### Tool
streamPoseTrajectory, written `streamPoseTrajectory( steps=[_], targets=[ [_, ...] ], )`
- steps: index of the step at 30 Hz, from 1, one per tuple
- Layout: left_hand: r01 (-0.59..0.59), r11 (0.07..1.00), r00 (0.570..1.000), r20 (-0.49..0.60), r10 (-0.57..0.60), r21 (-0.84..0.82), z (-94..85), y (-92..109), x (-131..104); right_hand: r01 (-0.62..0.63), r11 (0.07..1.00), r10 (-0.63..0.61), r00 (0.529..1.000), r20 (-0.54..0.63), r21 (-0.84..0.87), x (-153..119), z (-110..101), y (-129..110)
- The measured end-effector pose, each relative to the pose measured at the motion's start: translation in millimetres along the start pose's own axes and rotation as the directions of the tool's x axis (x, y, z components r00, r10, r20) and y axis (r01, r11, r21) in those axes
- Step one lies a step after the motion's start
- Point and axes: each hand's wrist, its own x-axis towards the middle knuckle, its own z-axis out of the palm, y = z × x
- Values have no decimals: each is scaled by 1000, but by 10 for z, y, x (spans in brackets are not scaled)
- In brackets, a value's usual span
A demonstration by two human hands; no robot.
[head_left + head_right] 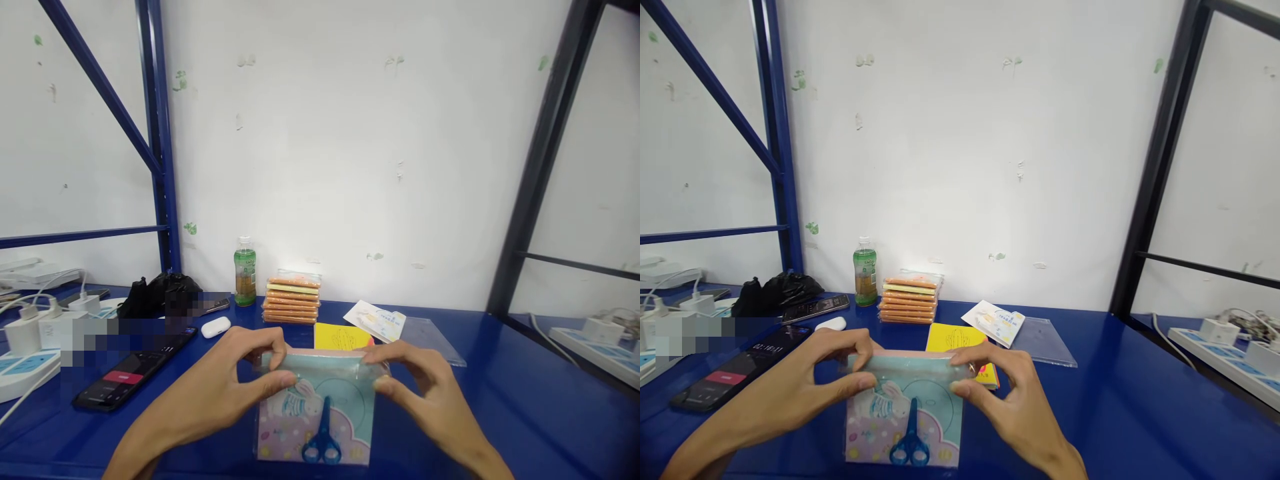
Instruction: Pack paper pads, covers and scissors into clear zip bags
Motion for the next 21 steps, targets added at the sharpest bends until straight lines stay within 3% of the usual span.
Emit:
streamPoseTrajectory(
  steps=[4, 13, 16, 19, 21],
  targets=[
    [-16, 1000, 1000, -7, 16, 6, 20, 1, -2, 96, 994, -94, 994, -48, 52, -13, 28, -66],
    [26, 984, 1000, 5, -26, -174, 42, -89, -3, 130, 991, -130, 982, -136, -11, 44, 56, -85],
    [25, 972, 1000, -11, -29, -236, 44, -85, -13, 139, 990, -141, 986, -88, -36, 39, 39, -90],
    [69, 939, 997, 50, -55, -336, 45, -73, -8, 151, 987, -154, 987, -48, -51, 37, 24, -121],
    [83, 952, 996, 50, -71, -296, 39, -69, 0, 150, 986, -153, 987, -39, -68, 32, 13, -135]
  ],
)
